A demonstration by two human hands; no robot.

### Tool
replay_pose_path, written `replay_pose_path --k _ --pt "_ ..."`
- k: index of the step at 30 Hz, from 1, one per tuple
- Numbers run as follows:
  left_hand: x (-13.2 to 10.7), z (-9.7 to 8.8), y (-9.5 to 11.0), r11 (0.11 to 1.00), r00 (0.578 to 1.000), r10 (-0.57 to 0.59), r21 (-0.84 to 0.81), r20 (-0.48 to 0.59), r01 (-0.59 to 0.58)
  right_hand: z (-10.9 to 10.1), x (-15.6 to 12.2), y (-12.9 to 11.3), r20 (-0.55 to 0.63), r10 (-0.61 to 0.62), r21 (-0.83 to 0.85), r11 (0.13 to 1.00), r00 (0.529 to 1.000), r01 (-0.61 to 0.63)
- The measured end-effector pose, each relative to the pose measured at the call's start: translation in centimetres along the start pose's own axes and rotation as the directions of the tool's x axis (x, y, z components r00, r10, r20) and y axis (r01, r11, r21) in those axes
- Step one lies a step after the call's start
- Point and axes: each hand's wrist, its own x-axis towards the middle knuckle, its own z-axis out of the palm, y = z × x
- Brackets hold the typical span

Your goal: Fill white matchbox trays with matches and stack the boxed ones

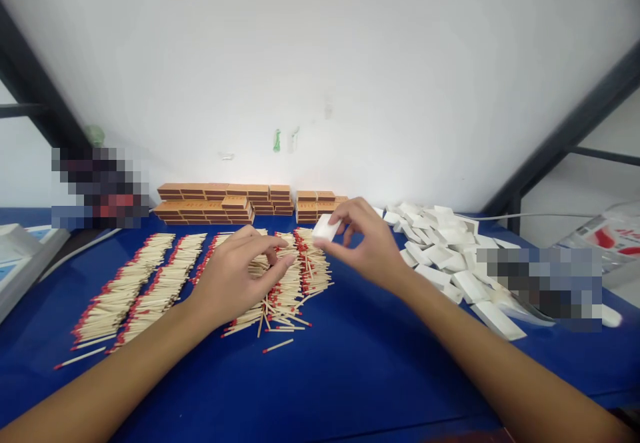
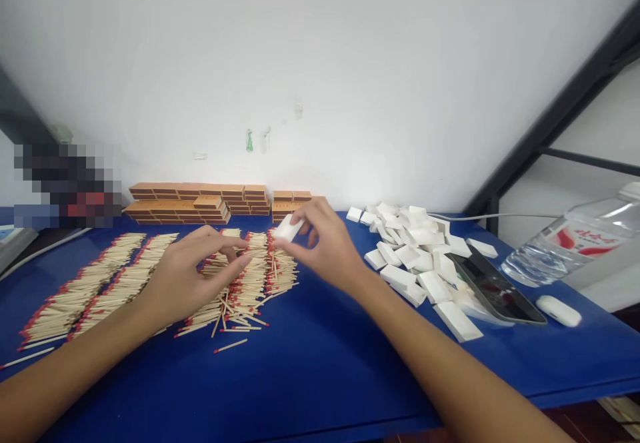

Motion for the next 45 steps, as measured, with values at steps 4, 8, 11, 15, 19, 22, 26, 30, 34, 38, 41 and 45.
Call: replay_pose_path --k 4,8,11,15,19,22,26,30,34,38,41,45 --pt "-0.2 0.1 0.5 0.996 0.997 -0.069 -0.060 0.031 0.071 1.8 -1.4 -1.8 0.069 -0.229 -0.089 0.968 0.971 0.235" --pt "-0.5 0.6 1.1 0.995 0.996 -0.085 -0.055 0.042 0.087 2.0 -2.0 -2.3 0.111 -0.309 -0.240 0.914 0.944 0.328" --pt "-0.5 0.6 1.5 0.988 0.992 -0.115 -0.096 0.054 0.120 2.0 -2.2 -2.3 0.106 -0.344 -0.300 0.884 0.933 0.359" --pt "-0.1 0.2 1.7 0.940 0.957 -0.277 -0.181 0.090 0.289 1.9 -2.0 -2.5 0.118 -0.411 -0.232 0.874 0.904 0.427" --pt "0.5 -0.4 1.7 0.892 0.927 -0.352 -0.254 0.125 0.373 1.3 -1.6 -2.7 0.111 -0.347 -0.141 0.922 0.931 0.361" --pt "0.7 -0.5 1.7 0.883 0.926 -0.351 -0.281 0.135 0.376 1.1 -1.5 -2.6 0.129 -0.344 -0.103 0.928 0.930 0.357" --pt "0.6 -0.3 1.7 0.887 0.930 -0.341 -0.282 0.135 0.366 1.1 -1.6 -2.7 0.152 -0.354 -0.091 0.925 0.923 0.369" --pt "0.3 -0.2 0.8 0.911 0.932 -0.358 -0.195 0.065 0.363 1.0 -1.8 -3.3 0.077 -0.257 -0.052 0.964 0.963 0.262" --pt "0.3 -0.2 -0.1 0.938 0.941 -0.334 -0.125 -0.060 0.325 0.7 -2.4 -4.8 0.375 -0.192 0.147 0.978 0.907 0.146" --pt "0.2 -0.1 -0.3 0.955 0.953 -0.292 -0.084 -0.078 0.286 1.3 -3.3 -6.4 0.649 -0.225 0.237 0.967 0.726 0.088" --pt "0.0 0.0 -0.2 0.969 0.967 -0.245 -0.049 -0.073 0.242 1.9 -3.7 -6.8 0.699 -0.218 0.222 0.972 0.681 0.083" --pt "-0.1 0.2 -0.2 0.980 0.978 -0.199 -0.031 -0.070 0.197 1.9 -3.8 -6.8 0.721 -0.176 0.160 0.983 0.670 0.085"
